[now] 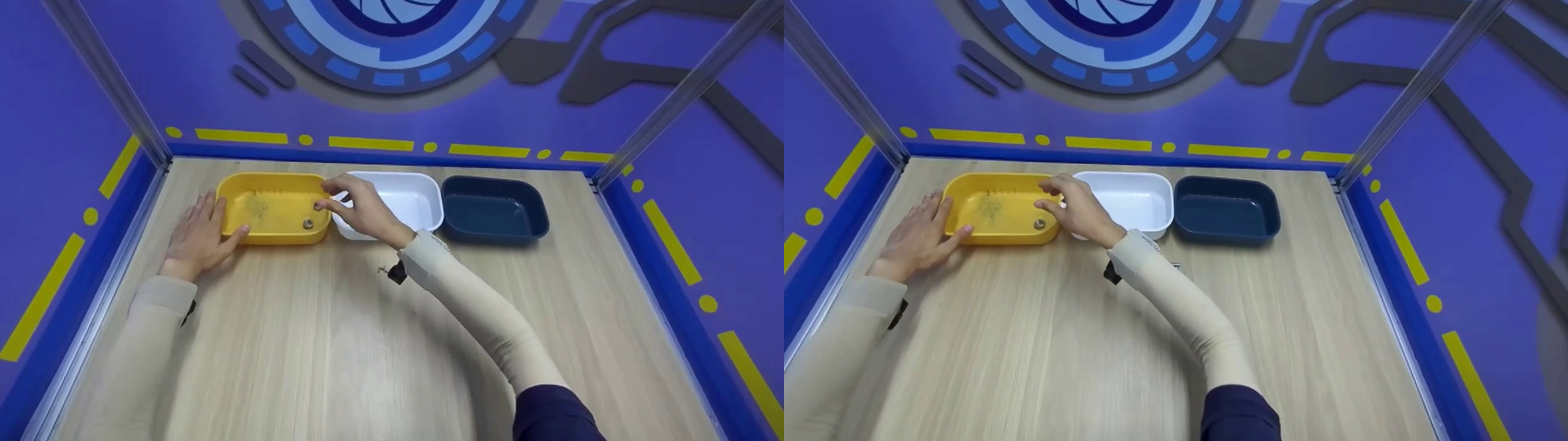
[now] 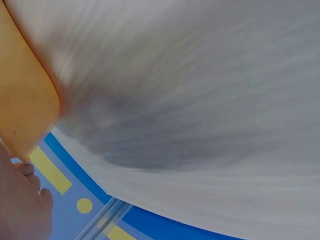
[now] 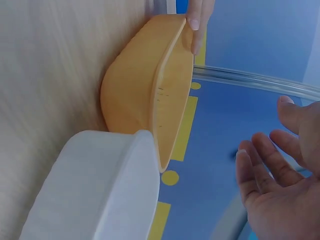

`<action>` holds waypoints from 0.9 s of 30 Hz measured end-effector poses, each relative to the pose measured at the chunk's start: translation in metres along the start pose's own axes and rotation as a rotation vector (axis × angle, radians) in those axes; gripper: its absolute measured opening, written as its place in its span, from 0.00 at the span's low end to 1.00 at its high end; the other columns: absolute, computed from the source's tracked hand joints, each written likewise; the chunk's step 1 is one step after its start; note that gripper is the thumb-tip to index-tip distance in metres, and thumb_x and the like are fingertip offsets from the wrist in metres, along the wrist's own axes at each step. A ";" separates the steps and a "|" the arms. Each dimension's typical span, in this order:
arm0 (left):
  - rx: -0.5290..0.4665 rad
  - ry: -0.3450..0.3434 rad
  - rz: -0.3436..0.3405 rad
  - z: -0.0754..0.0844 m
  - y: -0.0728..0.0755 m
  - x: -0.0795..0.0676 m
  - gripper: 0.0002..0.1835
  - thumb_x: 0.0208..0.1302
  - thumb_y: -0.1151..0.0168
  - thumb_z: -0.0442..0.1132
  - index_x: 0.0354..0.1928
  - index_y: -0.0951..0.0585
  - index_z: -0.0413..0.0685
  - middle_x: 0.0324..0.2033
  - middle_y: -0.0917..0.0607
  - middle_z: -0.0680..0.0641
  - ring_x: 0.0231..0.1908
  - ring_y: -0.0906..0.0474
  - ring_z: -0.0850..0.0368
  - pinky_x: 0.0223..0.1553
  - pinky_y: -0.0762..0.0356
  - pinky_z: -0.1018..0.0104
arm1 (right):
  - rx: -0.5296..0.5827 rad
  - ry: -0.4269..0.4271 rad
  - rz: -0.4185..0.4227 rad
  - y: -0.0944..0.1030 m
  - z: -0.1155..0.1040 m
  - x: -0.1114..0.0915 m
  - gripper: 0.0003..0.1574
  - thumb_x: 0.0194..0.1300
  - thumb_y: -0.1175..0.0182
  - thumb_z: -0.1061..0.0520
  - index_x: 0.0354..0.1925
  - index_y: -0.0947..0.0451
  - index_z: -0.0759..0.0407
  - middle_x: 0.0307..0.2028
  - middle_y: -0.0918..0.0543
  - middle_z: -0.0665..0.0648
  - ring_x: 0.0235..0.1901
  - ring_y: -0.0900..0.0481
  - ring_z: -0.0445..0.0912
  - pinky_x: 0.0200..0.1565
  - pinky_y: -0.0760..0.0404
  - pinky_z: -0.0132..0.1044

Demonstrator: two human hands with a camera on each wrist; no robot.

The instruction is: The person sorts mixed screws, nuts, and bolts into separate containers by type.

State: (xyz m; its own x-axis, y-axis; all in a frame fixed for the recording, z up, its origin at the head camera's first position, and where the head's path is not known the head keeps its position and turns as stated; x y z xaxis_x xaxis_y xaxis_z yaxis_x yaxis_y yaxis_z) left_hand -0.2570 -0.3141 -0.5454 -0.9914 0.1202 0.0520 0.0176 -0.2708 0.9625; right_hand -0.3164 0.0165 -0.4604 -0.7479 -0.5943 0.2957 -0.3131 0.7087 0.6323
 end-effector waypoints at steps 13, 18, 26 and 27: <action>-0.066 -0.049 0.009 0.035 -0.006 0.012 0.54 0.77 0.52 0.71 0.84 0.49 0.33 0.84 0.52 0.29 0.84 0.62 0.30 0.85 0.64 0.38 | 0.033 0.002 0.023 0.022 0.018 -0.036 0.20 0.76 0.33 0.52 0.60 0.16 0.62 0.55 0.12 0.60 0.57 0.13 0.56 0.55 0.11 0.42; -0.075 -0.075 0.026 0.052 -0.011 0.018 0.54 0.76 0.51 0.72 0.85 0.48 0.35 0.85 0.51 0.32 0.85 0.61 0.33 0.86 0.64 0.41 | 0.040 0.010 0.036 0.027 0.025 -0.051 0.19 0.76 0.33 0.54 0.59 0.15 0.64 0.54 0.12 0.61 0.56 0.13 0.56 0.54 0.10 0.44; -0.086 -0.113 0.066 0.086 -0.021 0.026 0.52 0.75 0.48 0.70 0.84 0.44 0.38 0.84 0.44 0.34 0.85 0.56 0.34 0.86 0.59 0.42 | 0.057 -0.021 0.036 0.025 0.041 -0.080 0.17 0.76 0.33 0.56 0.56 0.15 0.66 0.53 0.12 0.65 0.53 0.12 0.57 0.53 0.10 0.48; -0.090 -0.118 0.070 0.090 -0.023 0.026 0.52 0.75 0.47 0.70 0.84 0.43 0.38 0.83 0.43 0.34 0.84 0.55 0.33 0.86 0.58 0.41 | 0.059 -0.028 0.040 0.025 0.043 -0.084 0.17 0.76 0.32 0.56 0.55 0.15 0.66 0.52 0.11 0.65 0.53 0.12 0.56 0.53 0.10 0.49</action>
Point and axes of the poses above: each hand's wrist, its own x-axis towards the middle knuckle, its own y-axis out of the back of the hand, z = x × y, the point moved 3 cm from there along x, towards the middle knuckle
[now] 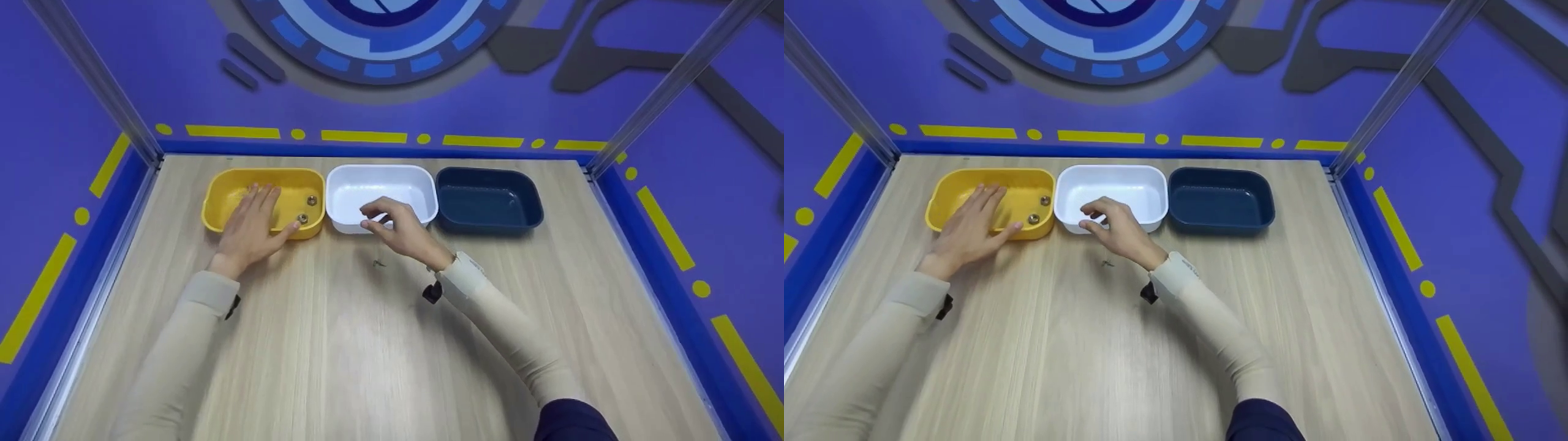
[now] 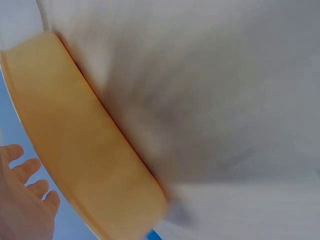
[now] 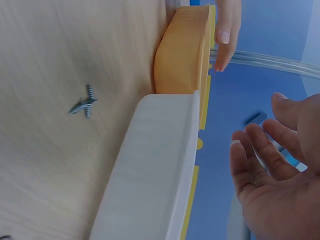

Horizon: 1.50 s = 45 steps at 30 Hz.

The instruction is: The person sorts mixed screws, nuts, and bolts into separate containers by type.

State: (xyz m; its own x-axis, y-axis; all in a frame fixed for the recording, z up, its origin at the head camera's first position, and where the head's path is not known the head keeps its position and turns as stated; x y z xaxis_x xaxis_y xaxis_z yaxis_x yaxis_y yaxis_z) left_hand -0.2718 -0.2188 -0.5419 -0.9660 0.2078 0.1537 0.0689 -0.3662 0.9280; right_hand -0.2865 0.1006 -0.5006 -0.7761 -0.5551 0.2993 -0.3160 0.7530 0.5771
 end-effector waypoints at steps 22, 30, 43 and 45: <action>-0.040 -0.094 -0.009 0.064 -0.036 0.030 0.49 0.78 0.49 0.67 0.85 0.46 0.38 0.84 0.44 0.37 0.86 0.58 0.37 0.86 0.57 0.45 | 0.070 -0.180 0.039 -0.018 0.045 -0.054 0.18 0.72 0.31 0.63 0.56 0.16 0.73 0.47 0.10 0.67 0.48 0.11 0.58 0.53 0.10 0.52; -0.033 -0.075 -0.041 0.076 -0.049 0.041 0.50 0.79 0.55 0.69 0.85 0.49 0.36 0.85 0.48 0.36 0.86 0.60 0.39 0.87 0.58 0.46 | 0.045 -0.202 0.010 -0.028 0.053 -0.061 0.14 0.68 0.30 0.68 0.51 0.14 0.72 0.44 0.12 0.66 0.45 0.12 0.56 0.48 0.10 0.39; 0.032 -0.041 -0.049 0.080 -0.056 0.048 0.50 0.81 0.60 0.69 0.85 0.51 0.35 0.85 0.51 0.35 0.86 0.61 0.40 0.86 0.58 0.44 | -0.109 -0.174 -0.039 -0.031 0.060 -0.064 0.04 0.65 0.26 0.66 0.40 0.10 0.65 0.36 0.10 0.59 0.35 0.16 0.43 0.38 0.17 0.29; 0.032 -0.040 -0.048 0.081 -0.056 0.048 0.50 0.81 0.60 0.69 0.85 0.51 0.35 0.85 0.51 0.35 0.86 0.61 0.40 0.86 0.58 0.44 | -0.110 -0.185 -0.045 -0.031 0.061 -0.064 0.04 0.65 0.26 0.65 0.39 0.09 0.64 0.35 0.11 0.58 0.34 0.18 0.40 0.37 0.19 0.28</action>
Point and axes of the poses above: each hand's wrist, its own x-axis towards the middle knuckle, its own y-axis out of the back of the hand, z = x × y, the point moved 3 cm from there along x, towards the middle knuckle
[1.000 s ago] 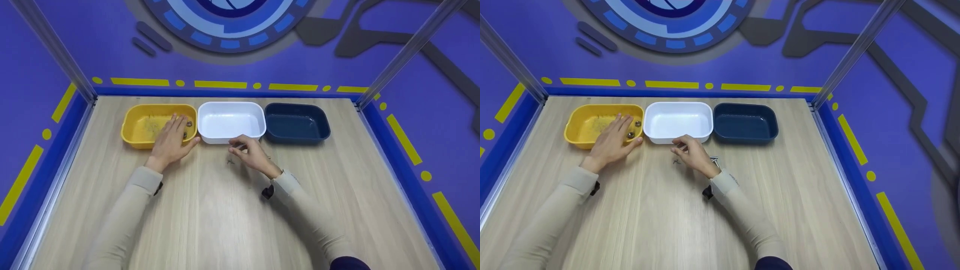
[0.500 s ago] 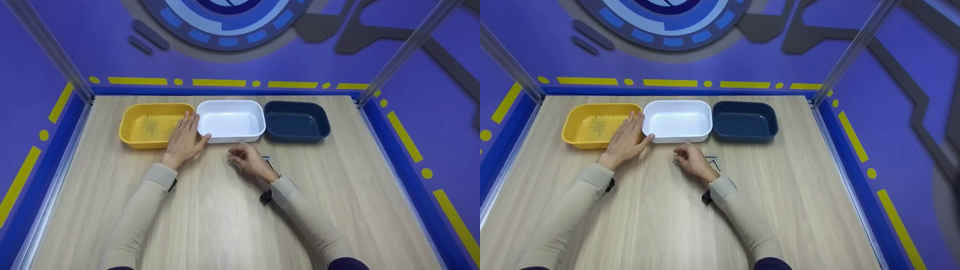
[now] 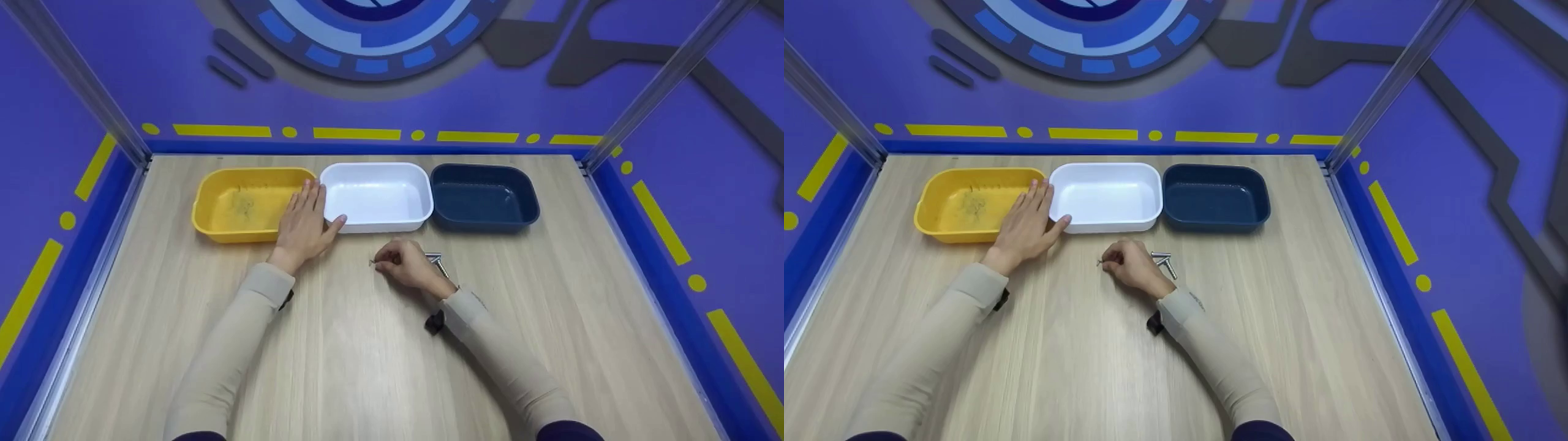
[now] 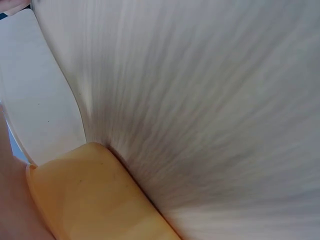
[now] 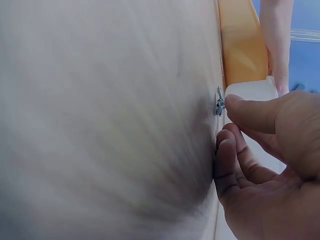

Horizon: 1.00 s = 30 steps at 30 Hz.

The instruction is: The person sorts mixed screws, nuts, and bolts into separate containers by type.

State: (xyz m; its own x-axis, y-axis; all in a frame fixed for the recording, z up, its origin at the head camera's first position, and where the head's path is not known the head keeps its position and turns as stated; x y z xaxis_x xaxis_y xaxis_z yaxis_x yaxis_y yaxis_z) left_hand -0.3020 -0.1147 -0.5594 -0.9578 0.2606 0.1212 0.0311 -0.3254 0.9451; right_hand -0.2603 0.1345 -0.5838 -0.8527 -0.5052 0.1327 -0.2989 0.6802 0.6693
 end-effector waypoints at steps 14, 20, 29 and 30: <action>0.008 -0.009 -0.001 -0.001 0.001 0.000 0.50 0.80 0.60 0.69 0.85 0.50 0.35 0.85 0.51 0.36 0.86 0.60 0.40 0.86 0.58 0.43 | -0.003 -0.004 -0.037 -0.002 -0.002 0.001 0.03 0.65 0.26 0.66 0.39 0.10 0.65 0.33 0.11 0.59 0.32 0.19 0.40 0.35 0.21 0.27; 0.011 -0.026 -0.036 -0.006 0.002 0.001 0.49 0.81 0.61 0.68 0.85 0.51 0.37 0.86 0.52 0.38 0.86 0.61 0.41 0.86 0.58 0.44 | 0.001 -0.014 -0.053 -0.003 -0.002 0.001 0.03 0.65 0.27 0.67 0.39 0.10 0.65 0.33 0.12 0.59 0.31 0.21 0.38 0.34 0.21 0.27; 0.027 -0.066 -0.042 -0.010 0.001 0.001 0.47 0.82 0.61 0.66 0.85 0.51 0.37 0.86 0.52 0.38 0.86 0.59 0.42 0.87 0.58 0.45 | -0.013 -0.001 -0.073 -0.003 -0.002 0.001 0.02 0.67 0.28 0.66 0.39 0.10 0.65 0.34 0.12 0.59 0.32 0.22 0.38 0.36 0.21 0.28; 0.029 -0.069 -0.042 -0.011 0.001 0.000 0.47 0.83 0.61 0.66 0.85 0.51 0.36 0.86 0.52 0.38 0.86 0.59 0.42 0.87 0.57 0.46 | -0.016 -0.003 -0.081 -0.003 -0.002 0.001 0.02 0.68 0.29 0.66 0.39 0.11 0.65 0.34 0.12 0.59 0.32 0.22 0.38 0.36 0.22 0.28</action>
Point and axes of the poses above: each hand's wrist, its own x-axis towards the middle knuckle, its own y-axis out of the back of the hand, z = x × y, the point moved 3 cm from there along x, towards the middle knuckle
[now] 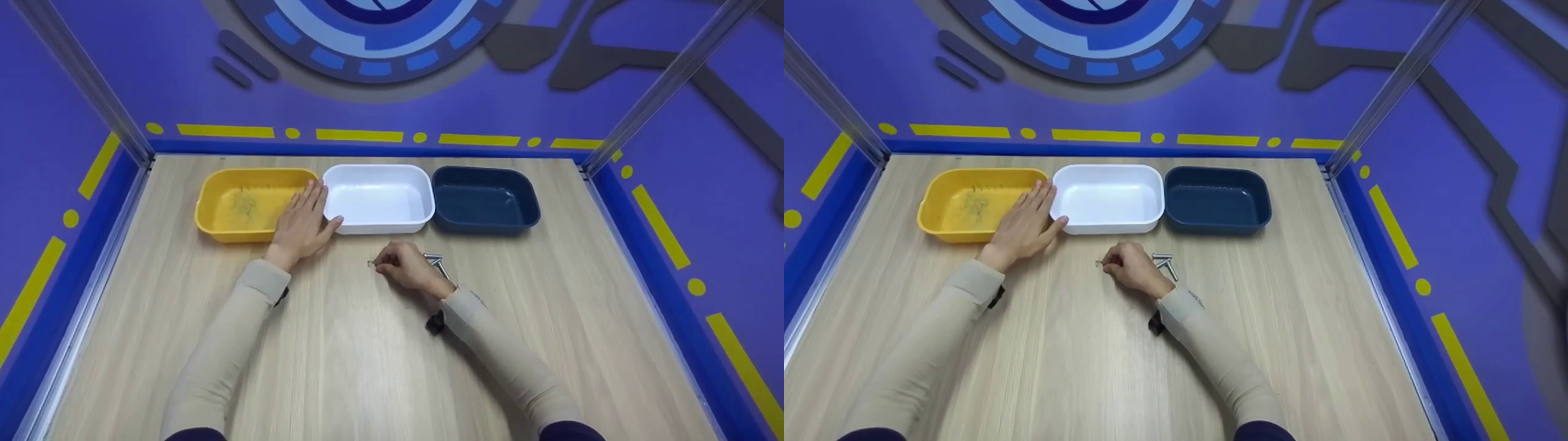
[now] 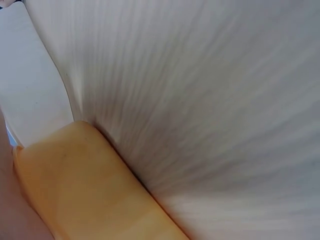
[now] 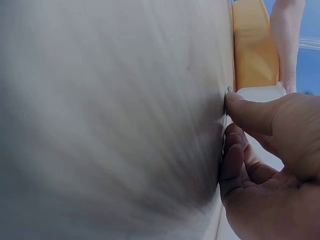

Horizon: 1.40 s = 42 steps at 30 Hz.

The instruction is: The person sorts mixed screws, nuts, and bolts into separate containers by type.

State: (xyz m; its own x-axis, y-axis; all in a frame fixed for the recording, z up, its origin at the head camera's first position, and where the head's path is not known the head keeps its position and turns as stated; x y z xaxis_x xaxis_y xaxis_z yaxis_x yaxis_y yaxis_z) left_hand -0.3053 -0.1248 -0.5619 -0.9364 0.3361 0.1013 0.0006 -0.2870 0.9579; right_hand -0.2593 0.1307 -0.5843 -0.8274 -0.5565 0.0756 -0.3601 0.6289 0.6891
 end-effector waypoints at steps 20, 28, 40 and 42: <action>-0.003 -0.017 -0.017 0.001 0.001 0.001 0.46 0.84 0.63 0.66 0.85 0.52 0.36 0.86 0.53 0.38 0.86 0.59 0.43 0.87 0.58 0.49 | 0.048 -0.009 0.000 0.018 -0.012 0.006 0.06 0.73 0.34 0.66 0.45 0.11 0.64 0.42 0.08 0.58 0.38 0.16 0.43 0.43 0.16 0.33; -0.019 -0.012 -0.012 0.001 0.000 -0.002 0.46 0.84 0.63 0.65 0.85 0.52 0.36 0.86 0.54 0.39 0.86 0.60 0.43 0.87 0.59 0.48 | 0.018 0.032 0.006 0.030 -0.020 0.010 0.09 0.74 0.35 0.67 0.48 0.11 0.66 0.45 0.08 0.58 0.38 0.17 0.43 0.41 0.16 0.33; -0.016 -0.016 -0.002 0.001 0.000 0.000 0.46 0.84 0.62 0.65 0.85 0.51 0.35 0.86 0.53 0.37 0.86 0.59 0.43 0.87 0.61 0.50 | 0.019 0.077 0.050 0.049 -0.033 0.027 0.06 0.73 0.33 0.66 0.45 0.11 0.63 0.42 0.09 0.58 0.38 0.16 0.44 0.42 0.13 0.40; -0.017 -0.019 0.006 0.001 0.000 0.000 0.46 0.84 0.61 0.65 0.84 0.50 0.34 0.86 0.52 0.36 0.86 0.58 0.42 0.87 0.59 0.49 | 0.021 0.088 0.056 0.051 -0.035 0.030 0.06 0.73 0.34 0.67 0.45 0.11 0.66 0.41 0.09 0.59 0.38 0.16 0.44 0.42 0.12 0.42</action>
State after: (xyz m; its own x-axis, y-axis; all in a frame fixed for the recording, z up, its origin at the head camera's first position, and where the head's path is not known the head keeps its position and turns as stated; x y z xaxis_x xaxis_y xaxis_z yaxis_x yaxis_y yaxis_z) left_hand -0.3046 -0.1240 -0.5616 -0.9294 0.3514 0.1127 0.0004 -0.3043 0.9526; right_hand -0.2881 0.1273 -0.5216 -0.8060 -0.5648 0.1772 -0.3236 0.6710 0.6671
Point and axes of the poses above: each hand's wrist, its own x-axis towards the middle knuckle, its own y-axis out of the back of the hand, z = x × y, the point moved 3 cm from there along x, towards the middle knuckle
